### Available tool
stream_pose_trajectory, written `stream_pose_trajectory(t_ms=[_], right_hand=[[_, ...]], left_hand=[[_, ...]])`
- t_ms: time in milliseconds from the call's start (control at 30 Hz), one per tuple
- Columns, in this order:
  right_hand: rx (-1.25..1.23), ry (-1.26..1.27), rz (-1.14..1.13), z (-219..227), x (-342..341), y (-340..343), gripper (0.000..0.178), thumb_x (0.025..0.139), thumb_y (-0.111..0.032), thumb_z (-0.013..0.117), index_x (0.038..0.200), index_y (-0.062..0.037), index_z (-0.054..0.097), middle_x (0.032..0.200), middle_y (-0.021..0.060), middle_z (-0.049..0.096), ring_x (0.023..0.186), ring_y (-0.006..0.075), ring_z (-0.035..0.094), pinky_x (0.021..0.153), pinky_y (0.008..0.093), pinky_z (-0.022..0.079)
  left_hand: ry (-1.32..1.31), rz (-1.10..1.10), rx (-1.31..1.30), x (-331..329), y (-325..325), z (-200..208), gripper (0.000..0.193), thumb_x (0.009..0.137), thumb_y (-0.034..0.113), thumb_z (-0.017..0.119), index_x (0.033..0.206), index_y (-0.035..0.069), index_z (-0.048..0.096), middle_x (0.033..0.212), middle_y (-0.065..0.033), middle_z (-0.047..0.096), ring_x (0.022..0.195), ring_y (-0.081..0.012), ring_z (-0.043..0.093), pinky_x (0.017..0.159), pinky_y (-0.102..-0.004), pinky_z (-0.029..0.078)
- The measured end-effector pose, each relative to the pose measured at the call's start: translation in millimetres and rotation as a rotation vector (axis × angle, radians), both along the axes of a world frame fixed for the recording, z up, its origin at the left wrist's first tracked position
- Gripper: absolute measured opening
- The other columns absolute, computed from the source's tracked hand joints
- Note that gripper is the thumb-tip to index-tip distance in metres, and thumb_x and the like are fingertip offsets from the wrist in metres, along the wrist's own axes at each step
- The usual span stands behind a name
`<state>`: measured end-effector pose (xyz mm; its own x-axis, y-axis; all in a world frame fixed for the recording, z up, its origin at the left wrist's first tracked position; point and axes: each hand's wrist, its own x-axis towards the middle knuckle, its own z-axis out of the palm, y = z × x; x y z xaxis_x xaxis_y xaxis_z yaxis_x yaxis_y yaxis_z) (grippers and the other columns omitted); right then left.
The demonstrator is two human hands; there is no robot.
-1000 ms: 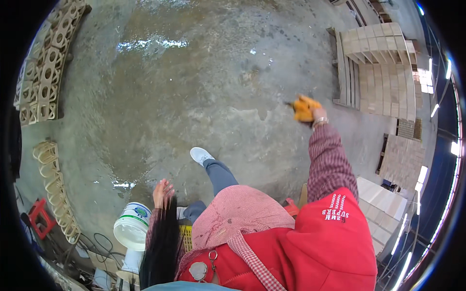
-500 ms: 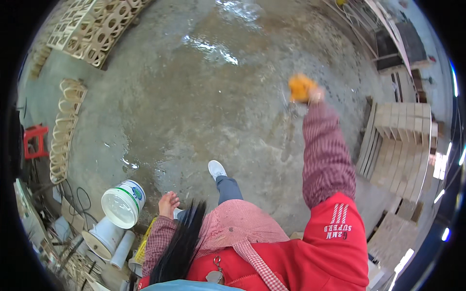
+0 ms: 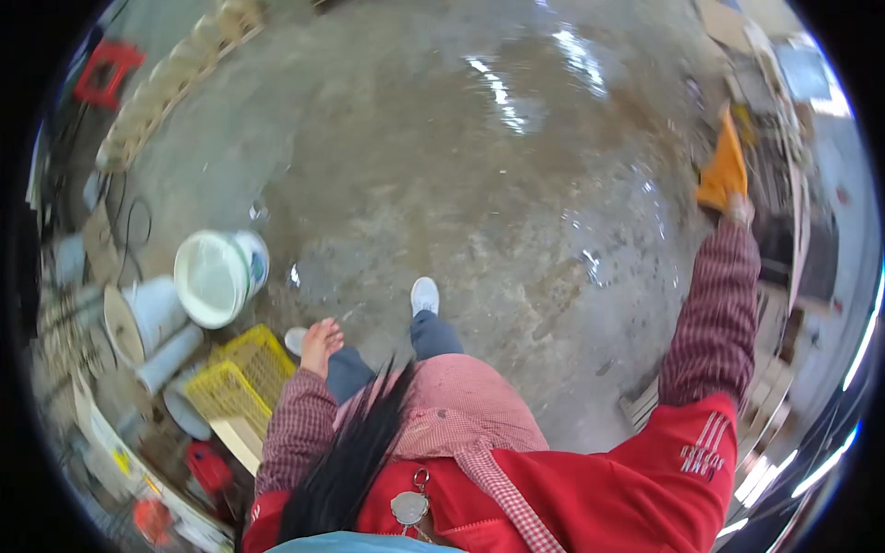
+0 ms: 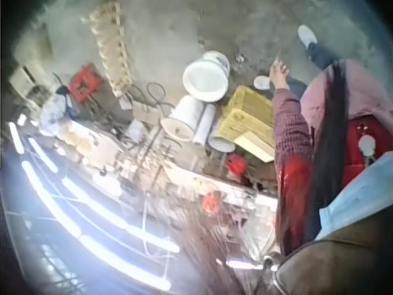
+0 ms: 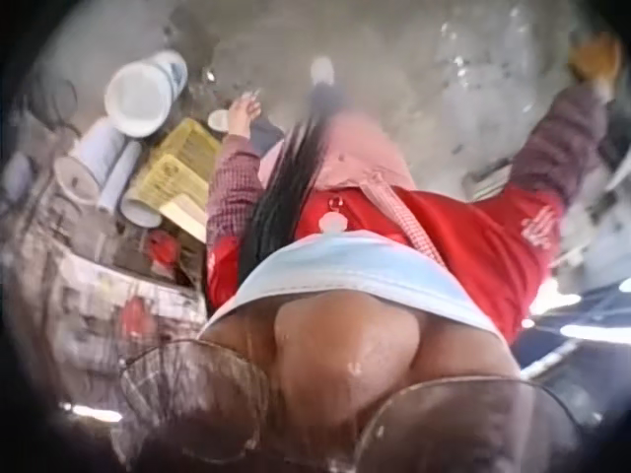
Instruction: Apply glue to wooden components and assemble them into a box structure.
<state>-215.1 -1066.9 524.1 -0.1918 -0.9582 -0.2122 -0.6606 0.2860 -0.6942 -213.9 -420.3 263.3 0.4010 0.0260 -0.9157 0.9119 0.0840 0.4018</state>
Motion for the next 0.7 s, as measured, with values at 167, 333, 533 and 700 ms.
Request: stream_pose_trajectory(t_ms=[167,333,533,700], right_hand=[[0.437,-0.147,0.439,-137,11,37,0.032,0.073,-0.009,0.061,0.104,0.0004,0.057,0.095,0.0158,0.062,0.082,0.0273,0.061,0.066,0.0369,0.052],[0.908,-0.377,0.686,-241,79,161,0.037,0.075,0.001,0.053,0.112,0.0016,0.052,0.100,0.0195,0.060,0.086,0.0350,0.061,0.070,0.0432,0.054],[0.910,-0.297,1.044,-218,216,533,0.034,0.075,0.002,0.057,0.108,0.0044,0.052,0.099,0.0163,0.060,0.083,0.0256,0.061,0.071,0.0332,0.051],[1.118,-0.312,1.201,-268,268,690,0.034,0.073,0.004,0.058,0.107,0.0044,0.054,0.095,0.0142,0.061,0.080,0.0199,0.060,0.069,0.0270,0.050]], left_hand=[[-0.029,0.097,-0.041,2,17,4,0.029,0.083,0.024,0.061,0.105,0.005,0.057,0.090,-0.0060,0.061,0.071,-0.0137,0.058,0.061,-0.0233,0.047],[-0.044,0.232,-0.067,12,84,-1,0.028,0.083,0.023,0.061,0.104,0.004,0.058,0.089,-0.0057,0.061,0.069,-0.0126,0.056,0.062,-0.0234,0.047],[-0.055,0.415,-0.107,33,197,-7,0.025,0.087,0.020,0.055,0.104,0.002,0.057,0.091,-0.0057,0.060,0.073,-0.0116,0.056,0.067,-0.0223,0.046],[-0.088,0.503,-0.250,65,264,-20,0.024,0.089,0.019,0.052,0.105,0.002,0.056,0.092,-0.0063,0.060,0.076,-0.0119,0.057,0.068,-0.0216,0.046]])
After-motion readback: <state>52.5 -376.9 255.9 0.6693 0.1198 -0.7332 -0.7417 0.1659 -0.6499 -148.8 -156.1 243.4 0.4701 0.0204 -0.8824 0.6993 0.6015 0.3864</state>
